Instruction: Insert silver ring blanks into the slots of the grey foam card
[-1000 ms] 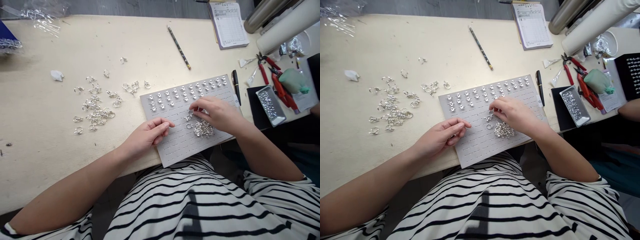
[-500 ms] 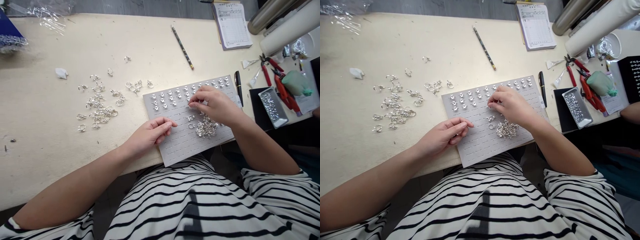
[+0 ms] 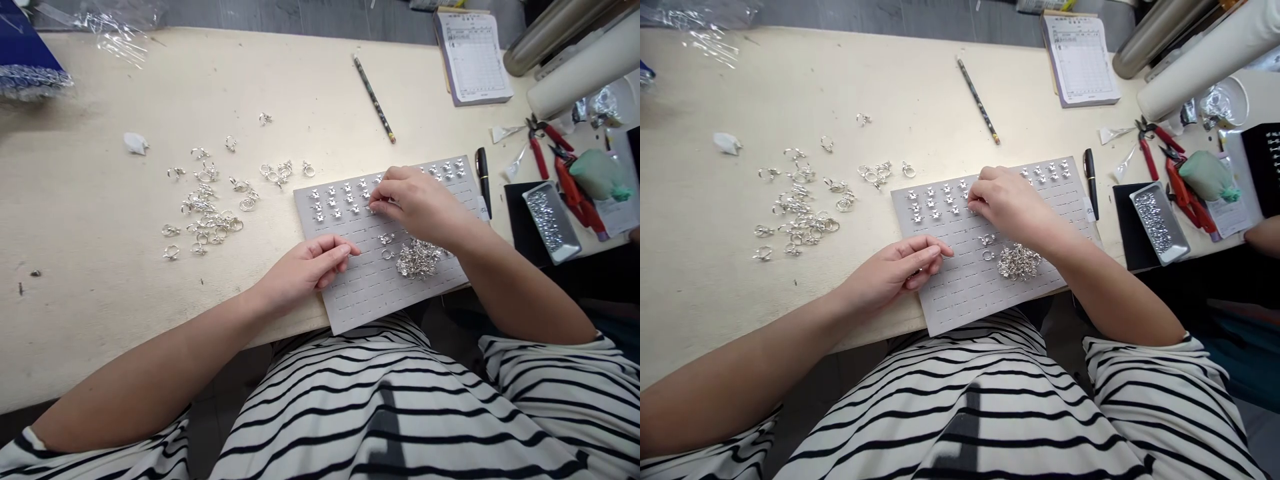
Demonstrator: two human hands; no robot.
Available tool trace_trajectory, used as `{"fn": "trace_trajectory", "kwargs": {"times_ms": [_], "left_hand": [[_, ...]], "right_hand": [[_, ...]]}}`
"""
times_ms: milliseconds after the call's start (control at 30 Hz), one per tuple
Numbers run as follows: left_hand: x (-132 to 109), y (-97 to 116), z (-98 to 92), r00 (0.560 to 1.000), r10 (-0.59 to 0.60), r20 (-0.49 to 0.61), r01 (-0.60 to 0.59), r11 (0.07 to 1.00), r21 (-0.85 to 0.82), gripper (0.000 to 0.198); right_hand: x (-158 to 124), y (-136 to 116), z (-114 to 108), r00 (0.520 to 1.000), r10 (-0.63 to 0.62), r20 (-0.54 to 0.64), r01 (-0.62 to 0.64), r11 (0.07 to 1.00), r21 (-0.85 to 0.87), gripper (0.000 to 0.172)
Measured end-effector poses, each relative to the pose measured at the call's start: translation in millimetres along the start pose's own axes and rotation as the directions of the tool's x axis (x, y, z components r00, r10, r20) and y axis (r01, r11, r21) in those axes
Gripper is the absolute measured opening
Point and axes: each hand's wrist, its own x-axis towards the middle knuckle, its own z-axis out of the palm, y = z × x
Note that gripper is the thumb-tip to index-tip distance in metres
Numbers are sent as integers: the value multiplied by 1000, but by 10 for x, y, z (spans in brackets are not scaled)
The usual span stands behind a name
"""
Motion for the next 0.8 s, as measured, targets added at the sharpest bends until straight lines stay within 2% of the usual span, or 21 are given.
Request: {"fn": "trace_trajectory", "kwargs": {"times_ms": [200, 367, 500, 600, 700, 800], "left_hand": [[-4, 4, 1, 1000, 1, -6, -1, 1000, -10, 24], [-4, -4, 4, 1000, -10, -12, 10, 1000, -13, 23], [-6, -1, 6, 1000, -13, -18, 13, 1000, -9, 23], [-5, 7, 8, 1000, -11, -16, 11, 1000, 13, 25], [-2, 12, 9, 1000, -11, -20, 11, 1000, 21, 24], [-1, 13, 10, 1000, -8, -19, 8, 1000, 4, 24]], "right_hand": [[49, 50, 79, 996, 14, -85, -13, 1000, 5, 10], [34, 47, 93, 993, 44, -107, -42, 999, 19, 10], [-157, -57, -14, 983, 96, -155, -93, 995, 29, 17], [-386, -105, -64, 985, 111, -129, -106, 994, 41, 22], [-574, -90, -23, 993, 96, -73, -91, 994, 68, 21], [-648, -57, 82, 996, 55, -63, -50, 996, 72, 19]]}}
